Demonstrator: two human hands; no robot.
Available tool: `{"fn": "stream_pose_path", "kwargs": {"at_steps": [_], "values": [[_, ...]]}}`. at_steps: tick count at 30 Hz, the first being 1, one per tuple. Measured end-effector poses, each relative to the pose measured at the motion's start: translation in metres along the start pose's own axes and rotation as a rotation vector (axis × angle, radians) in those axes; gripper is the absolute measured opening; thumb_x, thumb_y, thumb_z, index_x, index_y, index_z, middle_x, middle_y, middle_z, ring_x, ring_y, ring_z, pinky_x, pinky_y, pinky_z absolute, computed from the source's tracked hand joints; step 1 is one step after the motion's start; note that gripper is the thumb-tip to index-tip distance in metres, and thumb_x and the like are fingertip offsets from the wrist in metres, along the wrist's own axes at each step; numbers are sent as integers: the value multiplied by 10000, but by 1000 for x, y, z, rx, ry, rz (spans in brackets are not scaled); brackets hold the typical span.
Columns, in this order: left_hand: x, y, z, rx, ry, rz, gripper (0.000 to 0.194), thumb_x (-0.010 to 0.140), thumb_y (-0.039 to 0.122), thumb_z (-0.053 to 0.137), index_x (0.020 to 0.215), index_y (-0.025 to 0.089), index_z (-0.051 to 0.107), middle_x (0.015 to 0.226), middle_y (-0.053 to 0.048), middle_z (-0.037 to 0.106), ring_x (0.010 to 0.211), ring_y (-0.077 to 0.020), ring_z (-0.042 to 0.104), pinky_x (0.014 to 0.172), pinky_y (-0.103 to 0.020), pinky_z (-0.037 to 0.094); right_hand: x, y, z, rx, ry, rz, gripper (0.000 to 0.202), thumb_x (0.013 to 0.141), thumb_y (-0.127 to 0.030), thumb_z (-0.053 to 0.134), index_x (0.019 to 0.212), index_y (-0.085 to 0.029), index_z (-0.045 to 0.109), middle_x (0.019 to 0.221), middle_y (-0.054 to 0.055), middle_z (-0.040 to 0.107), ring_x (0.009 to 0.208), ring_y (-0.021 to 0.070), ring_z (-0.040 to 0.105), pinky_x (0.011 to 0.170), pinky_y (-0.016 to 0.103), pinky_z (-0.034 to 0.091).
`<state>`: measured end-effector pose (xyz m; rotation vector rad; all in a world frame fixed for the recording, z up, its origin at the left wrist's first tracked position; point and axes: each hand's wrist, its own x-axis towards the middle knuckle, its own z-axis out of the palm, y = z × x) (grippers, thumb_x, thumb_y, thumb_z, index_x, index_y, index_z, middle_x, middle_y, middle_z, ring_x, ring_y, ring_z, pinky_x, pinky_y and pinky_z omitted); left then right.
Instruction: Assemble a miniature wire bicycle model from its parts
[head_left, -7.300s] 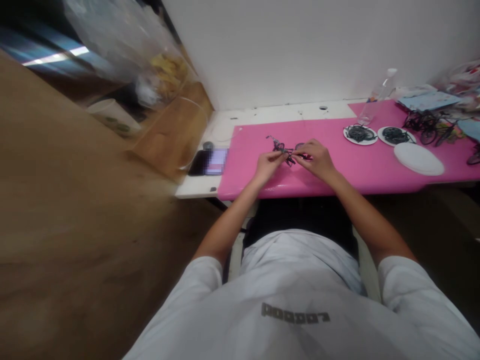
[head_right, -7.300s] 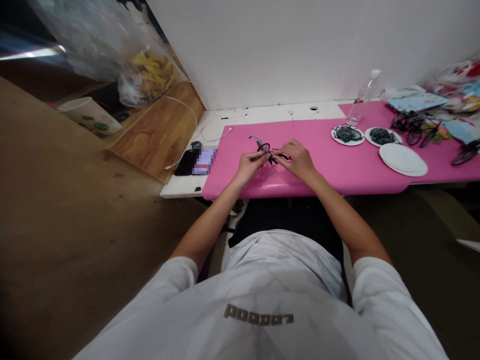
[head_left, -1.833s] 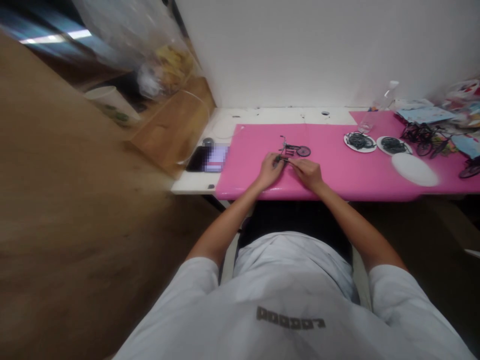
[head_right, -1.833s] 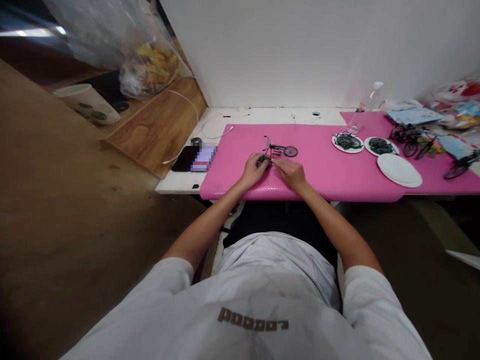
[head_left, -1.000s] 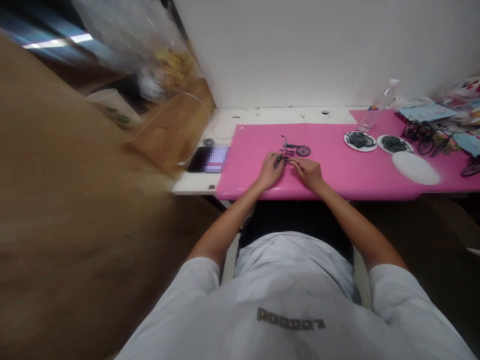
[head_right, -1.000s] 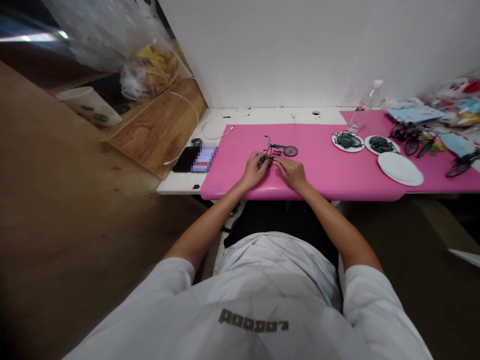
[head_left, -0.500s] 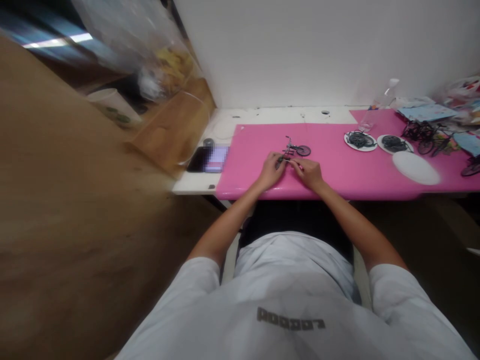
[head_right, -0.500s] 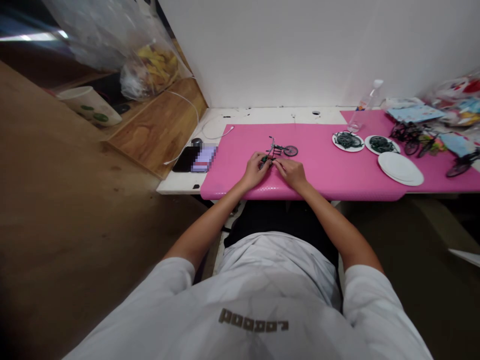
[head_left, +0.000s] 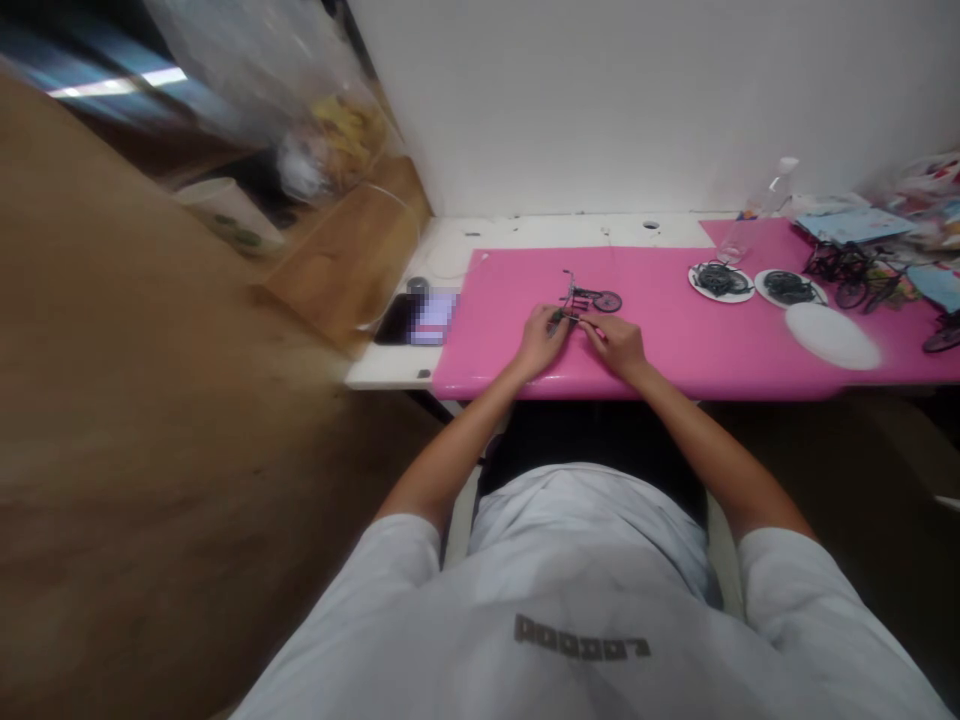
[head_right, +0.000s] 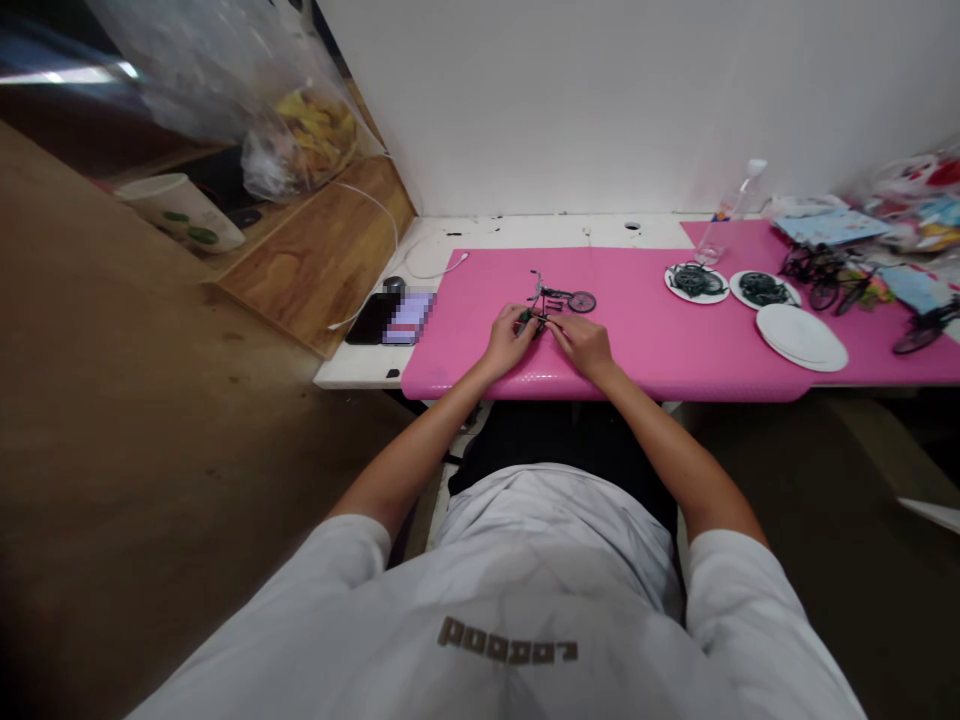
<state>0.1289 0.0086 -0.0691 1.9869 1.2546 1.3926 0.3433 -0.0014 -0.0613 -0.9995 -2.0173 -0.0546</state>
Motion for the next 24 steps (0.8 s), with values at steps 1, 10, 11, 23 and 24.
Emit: {"fn": "stream_pose_path", "kwargs": {"at_steps": [1,10,11,23,24], "values": [[0,0,0,4,0,1,170,1098,254,655,1208,211,778,1190,-127,737,1148,-244,719,1098,-445,598,0,0,0,0,0,0,346,1163,-418,614,1244,-224,888,1219,115,885,1111,292,867,1017,432,694],[0,1,1,-19,17,-2,161,1087,245,653,1188,219,775,1197,-137,747,1128,-245,730,1083,-461,615,0,1,2,10,1,-12,350,1164,-420,609,1228,-215,887,1212,125,885,1102,302,869,999,450,696],[0,1,1,-23,14,-4,159,1088,249,655,1186,217,776,1198,-139,745,1127,-245,728,1084,-462,614,0,1,2,11,3,-15,353,1165,-421,607,1227,-216,887,1209,124,886,1097,302,869,996,451,698],[-1,3,-1,-7,-20,22,159,1093,248,652,1184,215,779,1186,-126,728,1144,-246,717,1113,-459,594,-2,5,3,-23,-17,3,431,1192,-487,544,1211,-230,889,1149,101,898,995,270,871,902,380,680],[-1,4,-1,2,-28,36,159,1095,246,651,1185,211,777,1185,-129,724,1147,-247,715,1112,-456,593,-3,6,4,-35,-13,4,464,1199,-505,522,1191,-223,890,1112,101,900,946,260,868,865,364,667]]}}
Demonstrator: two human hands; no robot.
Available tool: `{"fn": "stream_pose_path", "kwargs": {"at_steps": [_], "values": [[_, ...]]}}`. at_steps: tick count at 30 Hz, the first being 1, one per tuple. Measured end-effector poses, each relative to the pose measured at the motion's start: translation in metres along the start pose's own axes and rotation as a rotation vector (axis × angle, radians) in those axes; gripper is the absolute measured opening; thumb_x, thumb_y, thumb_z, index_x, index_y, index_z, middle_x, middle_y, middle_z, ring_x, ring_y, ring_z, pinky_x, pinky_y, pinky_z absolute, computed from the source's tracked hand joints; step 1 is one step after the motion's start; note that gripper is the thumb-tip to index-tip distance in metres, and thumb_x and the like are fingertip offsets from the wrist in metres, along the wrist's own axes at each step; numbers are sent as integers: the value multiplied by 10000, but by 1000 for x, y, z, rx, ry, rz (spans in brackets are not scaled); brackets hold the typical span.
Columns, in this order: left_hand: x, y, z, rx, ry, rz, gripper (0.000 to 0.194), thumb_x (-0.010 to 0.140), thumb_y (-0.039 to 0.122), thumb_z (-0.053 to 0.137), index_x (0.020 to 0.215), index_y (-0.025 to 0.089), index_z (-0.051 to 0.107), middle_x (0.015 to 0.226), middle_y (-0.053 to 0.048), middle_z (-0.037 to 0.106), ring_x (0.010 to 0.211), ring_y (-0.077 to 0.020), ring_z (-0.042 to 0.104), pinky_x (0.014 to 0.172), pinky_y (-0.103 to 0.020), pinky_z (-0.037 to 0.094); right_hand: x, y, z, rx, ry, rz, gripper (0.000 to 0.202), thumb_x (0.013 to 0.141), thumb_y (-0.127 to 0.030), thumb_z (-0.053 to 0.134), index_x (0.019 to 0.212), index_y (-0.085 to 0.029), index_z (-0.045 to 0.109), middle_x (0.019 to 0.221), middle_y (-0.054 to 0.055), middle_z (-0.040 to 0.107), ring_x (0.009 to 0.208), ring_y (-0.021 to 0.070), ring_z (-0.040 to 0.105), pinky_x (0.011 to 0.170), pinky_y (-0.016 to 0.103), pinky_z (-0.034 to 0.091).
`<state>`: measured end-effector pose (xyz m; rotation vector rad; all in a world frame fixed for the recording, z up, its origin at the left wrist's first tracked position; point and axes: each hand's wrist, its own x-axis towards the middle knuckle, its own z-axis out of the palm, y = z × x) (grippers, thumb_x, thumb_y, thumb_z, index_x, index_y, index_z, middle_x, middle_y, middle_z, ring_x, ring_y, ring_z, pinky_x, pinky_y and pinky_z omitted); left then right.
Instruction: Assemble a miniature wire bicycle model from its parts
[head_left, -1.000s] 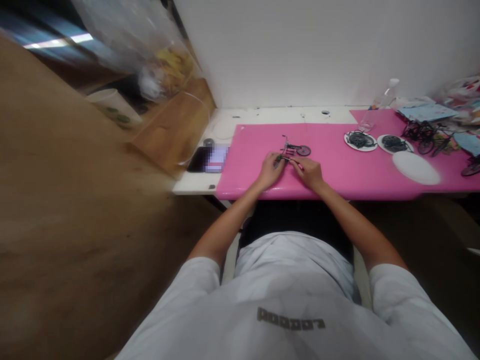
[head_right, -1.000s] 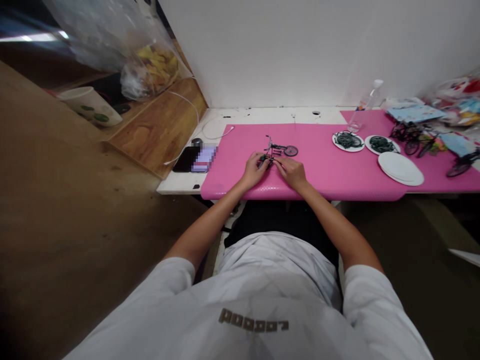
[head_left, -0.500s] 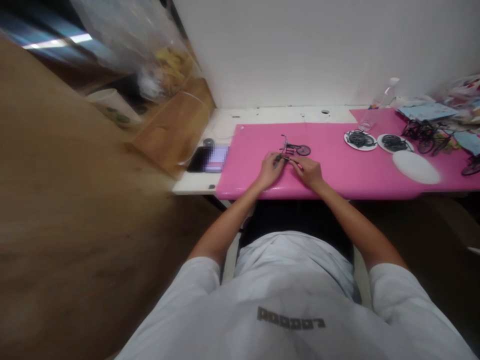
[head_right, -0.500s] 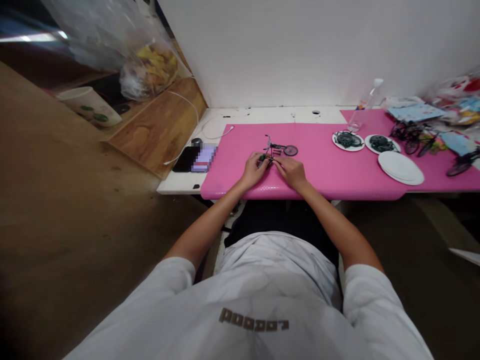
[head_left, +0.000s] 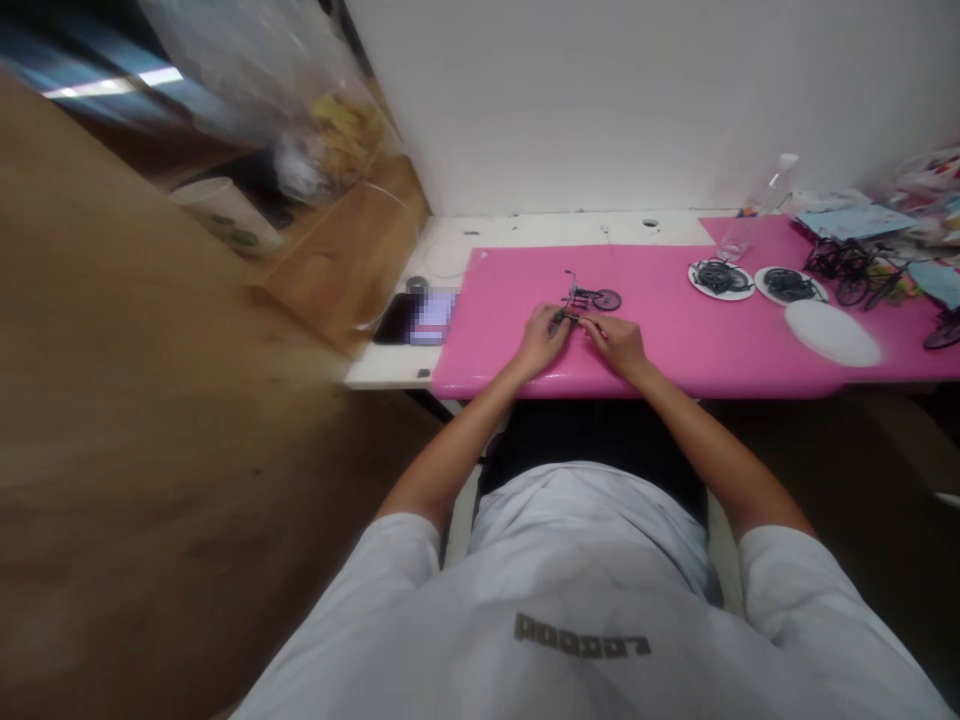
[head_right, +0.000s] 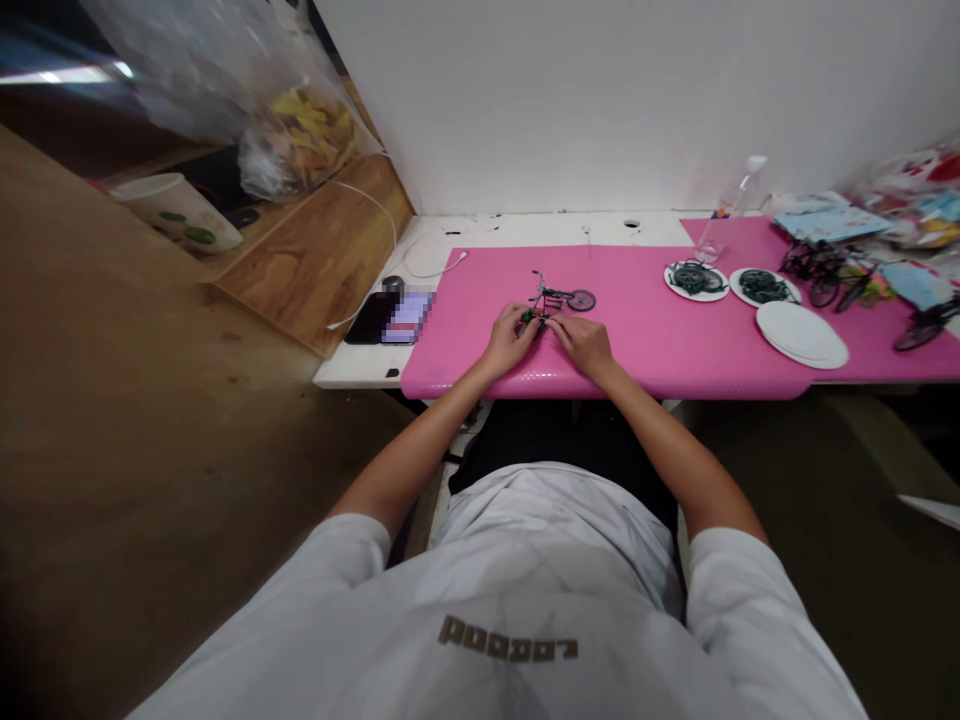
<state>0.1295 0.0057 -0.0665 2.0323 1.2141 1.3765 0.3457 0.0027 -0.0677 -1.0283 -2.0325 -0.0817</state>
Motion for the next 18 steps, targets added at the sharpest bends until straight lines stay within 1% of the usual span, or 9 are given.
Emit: {"fn": "stream_pose_path", "kwargs": {"at_steps": [3,5,7,8,9,11,14,16,18], "values": [[-2,3,0,22,-32,40,166,1106,260,640,1192,201,769,1198,-140,710,1146,-251,705,1092,-445,596,-1,4,2,-63,19,13,595,1218,-564,433,1099,-199,888,972,105,893,794,230,831,724,324,594],[-3,6,0,27,-63,52,184,1113,276,624,1204,199,765,1223,-147,701,1136,-249,696,1061,-431,607,-1,6,4,-114,22,40,707,1220,-612,360,974,-187,869,846,110,861,709,222,788,644,321,526],[-4,8,0,27,-89,60,205,1116,283,611,1222,199,765,1242,-151,695,1130,-246,687,1031,-415,615,-1,7,5,-142,11,77,801,1213,-661,288,854,-186,824,745,120,814,654,232,746,605,334,476],[-4,9,0,27,-96,64,212,1117,285,607,1228,199,766,1246,-152,693,1129,-246,685,1023,-411,617,0,6,5,-143,1,90,823,1208,-677,259,827,-190,802,726,124,799,645,238,734,598,339,462],[-4,9,0,27,-99,67,216,1118,288,604,1232,200,766,1248,-152,691,1127,-246,683,1018,-412,618,0,5,5,-136,-10,100,823,1205,-681,242,834,-193,792,736,127,797,650,243,729,600,342,457],[-4,10,0,30,-97,68,214,1119,295,607,1230,200,763,1247,-151,687,1119,-249,684,1017,-424,619,2,2,4,-108,-26,114,751,1203,-662,261,944,-197,790,819,126,820,699,249,741,621,339,467],[-3,9,-1,32,-75,56,184,1112,303,625,1189,202,759,1226,-148,690,1099,-253,692,1021,-442,619,3,-5,0,-55,-52,122,547,1178,-619,391,1172,-200,742,989,127,844,809,271,769,668,341,504],[-2,7,-1,25,-51,38,163,1105,296,638,1160,204,762,1209,-146,696,1092,-252,694,1027,-445,616,4,-8,-2,-26,-80,112,454,1150,-582,467,1236,-199,695,1071,145,840,873,293,777,693,354,528],[-1,6,-2,14,-28,19,149,1094,277,650,1152,206,767,1200,-142,704,1103,-250,694,1046,-446,611,4,-8,-4,-1,-111,93,391,1132,-529,499,1252,-197,669,1126,162,831,924,305,779,716,364,547]]}}
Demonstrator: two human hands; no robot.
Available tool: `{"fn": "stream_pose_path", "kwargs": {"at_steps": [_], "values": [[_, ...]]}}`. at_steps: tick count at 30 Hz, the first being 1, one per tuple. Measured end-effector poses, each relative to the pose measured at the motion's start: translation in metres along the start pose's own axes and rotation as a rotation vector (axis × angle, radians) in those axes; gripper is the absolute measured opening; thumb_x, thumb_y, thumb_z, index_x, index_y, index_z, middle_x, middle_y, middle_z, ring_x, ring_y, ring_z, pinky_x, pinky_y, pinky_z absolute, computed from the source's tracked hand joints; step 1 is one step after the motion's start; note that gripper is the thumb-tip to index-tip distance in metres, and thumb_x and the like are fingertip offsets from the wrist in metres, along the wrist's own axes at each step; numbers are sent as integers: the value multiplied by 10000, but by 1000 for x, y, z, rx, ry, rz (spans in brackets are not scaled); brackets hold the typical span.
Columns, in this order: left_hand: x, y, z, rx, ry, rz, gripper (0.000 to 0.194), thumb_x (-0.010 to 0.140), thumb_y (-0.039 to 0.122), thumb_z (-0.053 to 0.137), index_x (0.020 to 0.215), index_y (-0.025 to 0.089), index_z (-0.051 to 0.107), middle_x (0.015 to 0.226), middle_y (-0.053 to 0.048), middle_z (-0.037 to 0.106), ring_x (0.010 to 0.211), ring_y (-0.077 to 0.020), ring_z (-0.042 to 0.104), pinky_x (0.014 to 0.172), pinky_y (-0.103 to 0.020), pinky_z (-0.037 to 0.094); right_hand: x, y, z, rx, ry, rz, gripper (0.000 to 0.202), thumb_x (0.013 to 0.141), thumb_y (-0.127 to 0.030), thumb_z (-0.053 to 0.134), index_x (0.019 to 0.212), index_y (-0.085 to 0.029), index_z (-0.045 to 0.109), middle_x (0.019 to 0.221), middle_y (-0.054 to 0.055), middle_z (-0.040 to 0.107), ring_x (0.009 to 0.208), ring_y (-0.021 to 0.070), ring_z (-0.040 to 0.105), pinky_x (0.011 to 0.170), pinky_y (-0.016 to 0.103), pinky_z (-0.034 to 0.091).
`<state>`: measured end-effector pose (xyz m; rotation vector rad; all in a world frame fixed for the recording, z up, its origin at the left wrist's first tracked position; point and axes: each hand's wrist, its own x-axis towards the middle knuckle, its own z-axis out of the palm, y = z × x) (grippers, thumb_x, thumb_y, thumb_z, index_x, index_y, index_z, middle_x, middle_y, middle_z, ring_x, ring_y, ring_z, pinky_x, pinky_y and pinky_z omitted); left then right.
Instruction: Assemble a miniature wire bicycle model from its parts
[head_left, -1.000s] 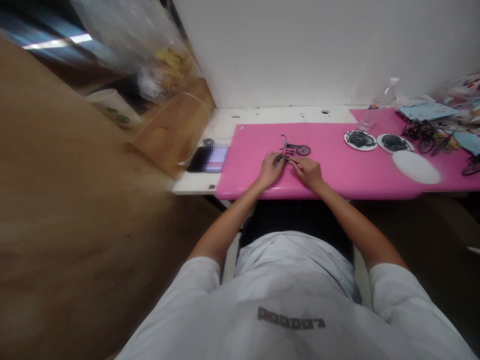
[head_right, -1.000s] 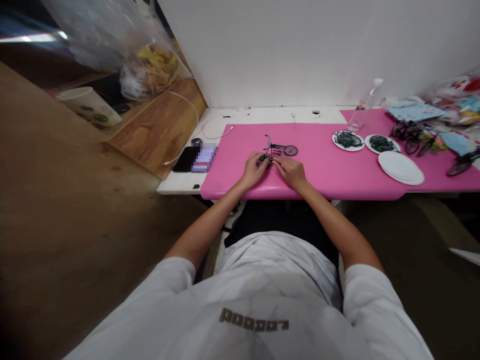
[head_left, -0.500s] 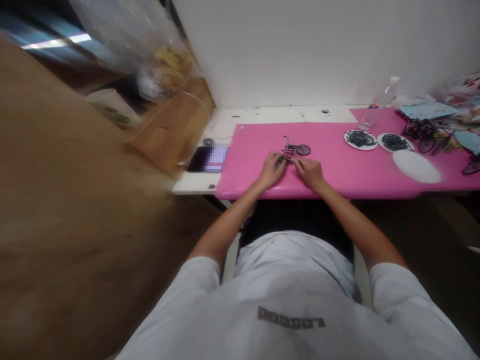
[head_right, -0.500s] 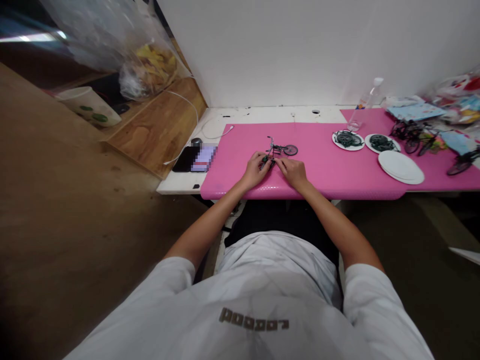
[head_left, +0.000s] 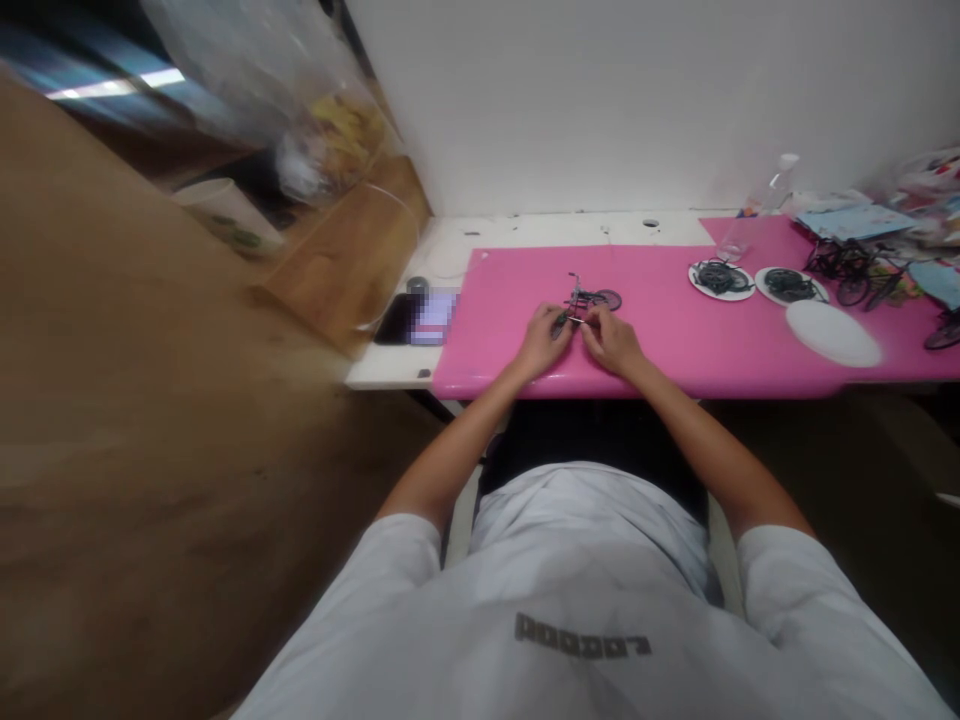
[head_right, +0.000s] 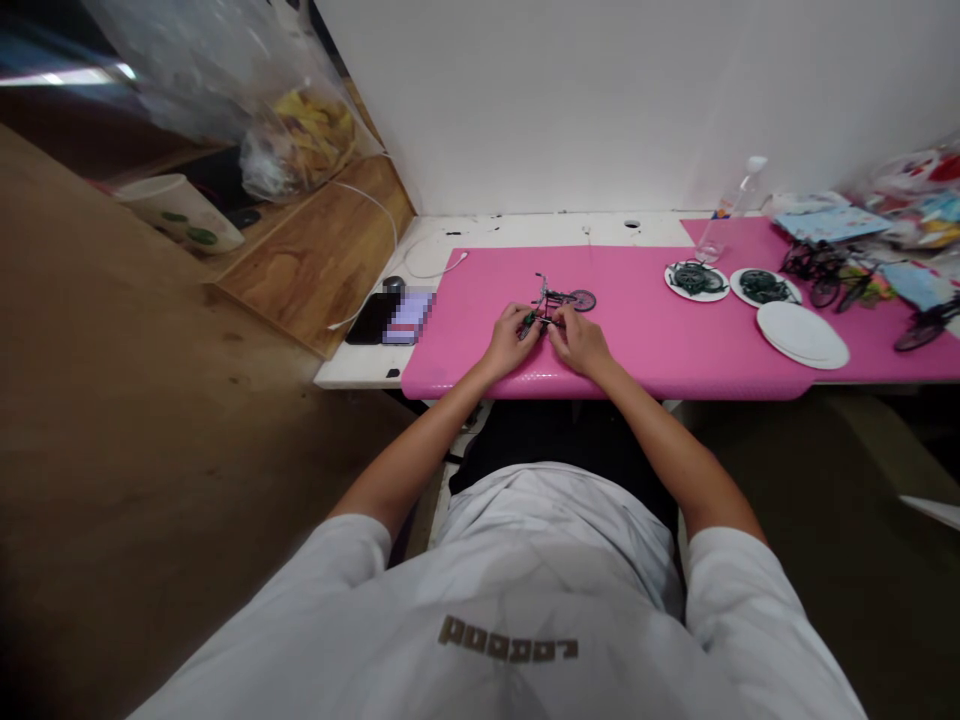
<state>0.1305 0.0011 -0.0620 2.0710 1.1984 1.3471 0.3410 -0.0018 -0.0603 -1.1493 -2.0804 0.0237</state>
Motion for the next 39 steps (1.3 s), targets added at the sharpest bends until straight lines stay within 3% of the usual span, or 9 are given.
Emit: {"fn": "stream_pose_path", "kwargs": {"at_steps": [4,13,20,24,30,39], "values": [[1,-2,1,-25,21,-18,137,1065,228,678,1160,208,775,1190,-129,711,1131,-241,704,1068,-439,603,0,4,3,32,-22,-16,339,1121,-474,517,1252,-197,661,1155,172,822,968,303,778,737,364,566],[1,-4,2,-33,32,-44,162,1075,262,680,1179,196,784,1193,-134,708,1065,-226,703,977,-403,625,0,12,11,15,-20,-45,393,1159,-511,512,1219,-181,716,1130,173,810,958,285,764,766,359,567],[-3,-5,2,-12,-14,31,200,1093,264,646,1220,187,780,1212,-133,685,1005,-209,679,882,-352,624,1,8,2,-50,-43,8,677,1200,-682,270,977,-221,714,973,142,794,888,278,713,723,356,450],[-4,-7,3,-22,-28,71,222,1093,252,632,1250,189,776,1230,-136,681,1050,-221,683,888,-353,626,2,6,0,-48,-49,30,760,1193,-710,168,957,-227,705,941,137,791,850,279,711,705,366,407],[-2,-9,5,-27,17,57,194,1099,294,658,1204,204,793,1194,-130,708,1049,-229,696,953,-394,624,1,-1,-2,11,-45,55,596,1181,-684,344,1106,-214,702,991,137,801,865,286,722,717,357,437],[1,-16,4,-71,41,-6,168,1068,272,712,1195,214,806,1218,-139,760,1180,-258,739,1094,-456,605,1,0,2,56,16,32,518,1169,-628,419,1079,-218,722,1004,150,811,921,302,743,757,380,511]]}}
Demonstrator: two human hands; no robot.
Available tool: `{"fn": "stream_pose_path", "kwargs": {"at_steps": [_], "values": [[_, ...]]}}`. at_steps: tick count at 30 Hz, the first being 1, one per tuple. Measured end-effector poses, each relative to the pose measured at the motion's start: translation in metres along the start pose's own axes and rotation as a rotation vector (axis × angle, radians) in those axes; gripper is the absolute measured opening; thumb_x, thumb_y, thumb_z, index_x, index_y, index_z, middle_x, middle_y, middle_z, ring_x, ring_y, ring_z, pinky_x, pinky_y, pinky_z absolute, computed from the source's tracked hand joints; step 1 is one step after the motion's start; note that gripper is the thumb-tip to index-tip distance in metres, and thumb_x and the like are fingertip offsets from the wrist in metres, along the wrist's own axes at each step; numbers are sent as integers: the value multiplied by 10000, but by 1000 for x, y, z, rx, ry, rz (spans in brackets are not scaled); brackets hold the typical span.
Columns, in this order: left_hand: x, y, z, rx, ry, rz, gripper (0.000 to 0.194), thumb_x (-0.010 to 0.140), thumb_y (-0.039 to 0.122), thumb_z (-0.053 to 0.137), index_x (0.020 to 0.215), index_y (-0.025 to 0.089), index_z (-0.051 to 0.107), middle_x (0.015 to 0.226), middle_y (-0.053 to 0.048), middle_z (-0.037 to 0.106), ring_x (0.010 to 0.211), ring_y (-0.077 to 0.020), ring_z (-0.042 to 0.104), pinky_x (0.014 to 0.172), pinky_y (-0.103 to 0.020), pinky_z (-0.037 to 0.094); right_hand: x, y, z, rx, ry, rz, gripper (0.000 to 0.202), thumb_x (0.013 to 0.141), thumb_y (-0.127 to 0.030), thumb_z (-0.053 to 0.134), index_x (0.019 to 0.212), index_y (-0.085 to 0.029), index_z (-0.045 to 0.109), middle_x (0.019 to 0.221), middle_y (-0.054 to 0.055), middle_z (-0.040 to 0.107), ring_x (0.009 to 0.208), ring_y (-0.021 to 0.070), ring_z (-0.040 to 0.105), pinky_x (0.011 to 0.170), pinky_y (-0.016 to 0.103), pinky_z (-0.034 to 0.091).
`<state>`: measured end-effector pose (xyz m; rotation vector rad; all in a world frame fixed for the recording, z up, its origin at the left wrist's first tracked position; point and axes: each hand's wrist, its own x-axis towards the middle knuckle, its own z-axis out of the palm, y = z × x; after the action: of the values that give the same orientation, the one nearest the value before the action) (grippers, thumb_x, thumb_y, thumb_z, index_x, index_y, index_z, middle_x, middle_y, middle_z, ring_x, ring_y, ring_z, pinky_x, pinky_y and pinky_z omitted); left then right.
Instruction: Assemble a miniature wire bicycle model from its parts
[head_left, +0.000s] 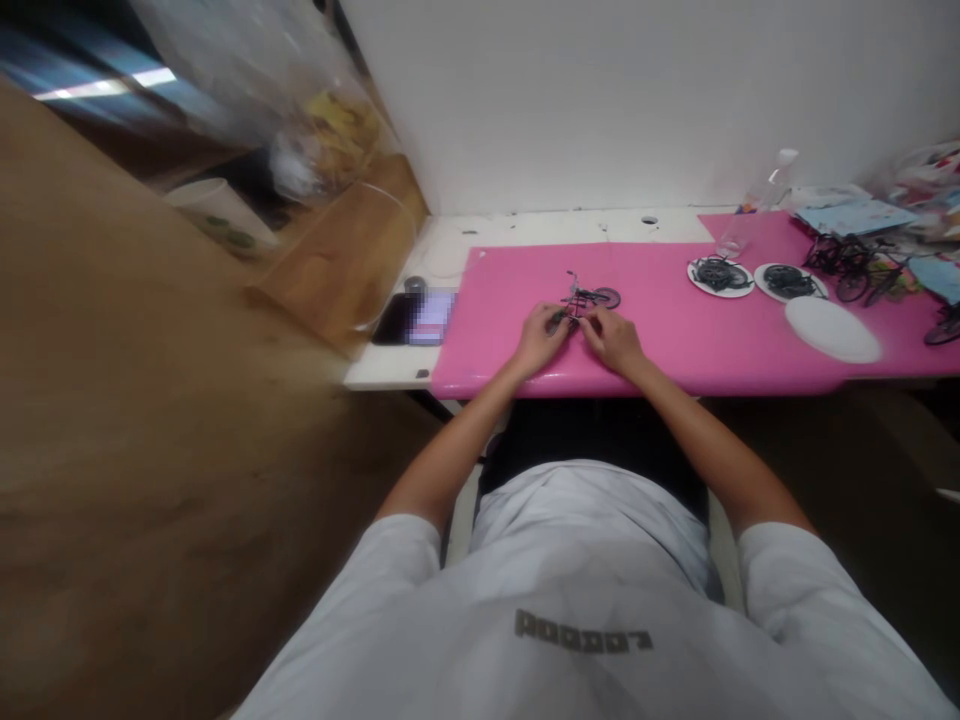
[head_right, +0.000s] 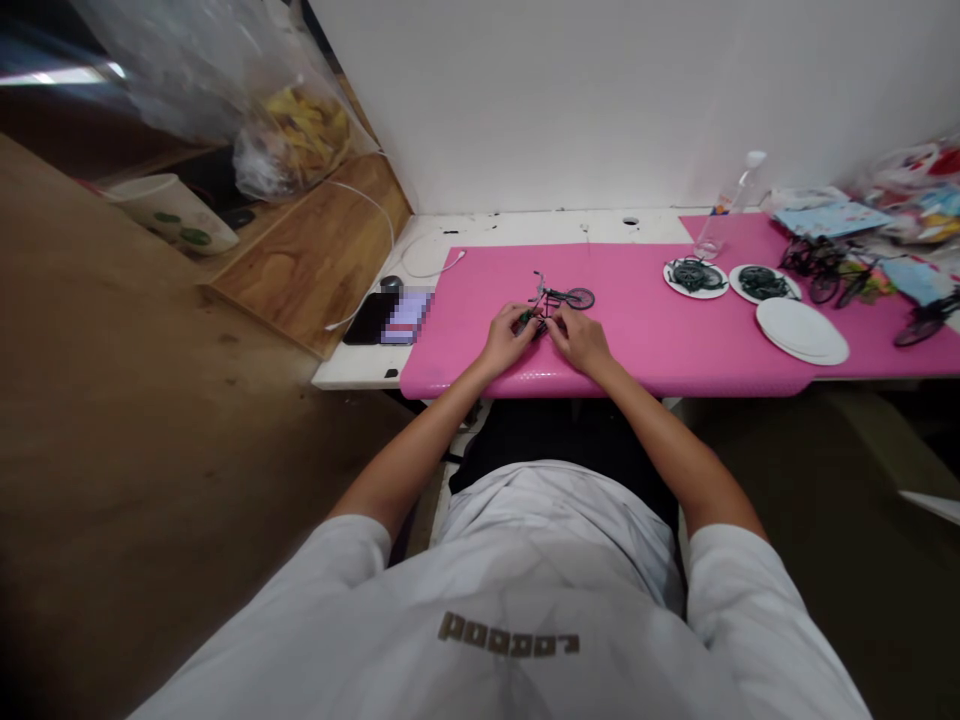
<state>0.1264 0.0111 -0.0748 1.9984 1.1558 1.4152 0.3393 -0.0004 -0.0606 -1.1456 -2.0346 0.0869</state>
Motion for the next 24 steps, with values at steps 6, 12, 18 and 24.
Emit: {"fn": "stream_pose_path", "kwargs": {"at_steps": [6,12,18,24], "values": [[0,1,0,-24,-18,11,204,1059,264,700,1221,214,814,1249,-146,765,1209,-251,743,1135,-460,600,2,3,1,1,-68,-34,491,1183,-597,443,1112,-224,755,1122,160,815,1052,322,745,850,412,565],[0,0,-1,-63,-24,7,215,1022,256,729,1208,199,819,1242,-160,772,1216,-266,742,1136,-475,596,4,4,0,47,-99,-26,490,1184,-610,444,1143,-234,755,1173,168,798,1119,335,719,936,448,593],[0,-1,-3,-77,-61,-15,189,1032,283,730,1193,233,815,1242,-139,773,1220,-262,742,1135,-474,593,5,3,-2,108,-112,-33,496,1183,-613,428,1141,-232,743,1183,167,785,1131,335,715,984,462,589],[0,1,-3,-69,-65,-17,202,1035,284,717,1203,227,814,1250,-138,778,1222,-259,742,1146,-478,590,5,1,-3,116,-112,-16,517,1183,-640,402,1126,-237,721,1167,163,778,1119,327,702,960,453,584]]}}
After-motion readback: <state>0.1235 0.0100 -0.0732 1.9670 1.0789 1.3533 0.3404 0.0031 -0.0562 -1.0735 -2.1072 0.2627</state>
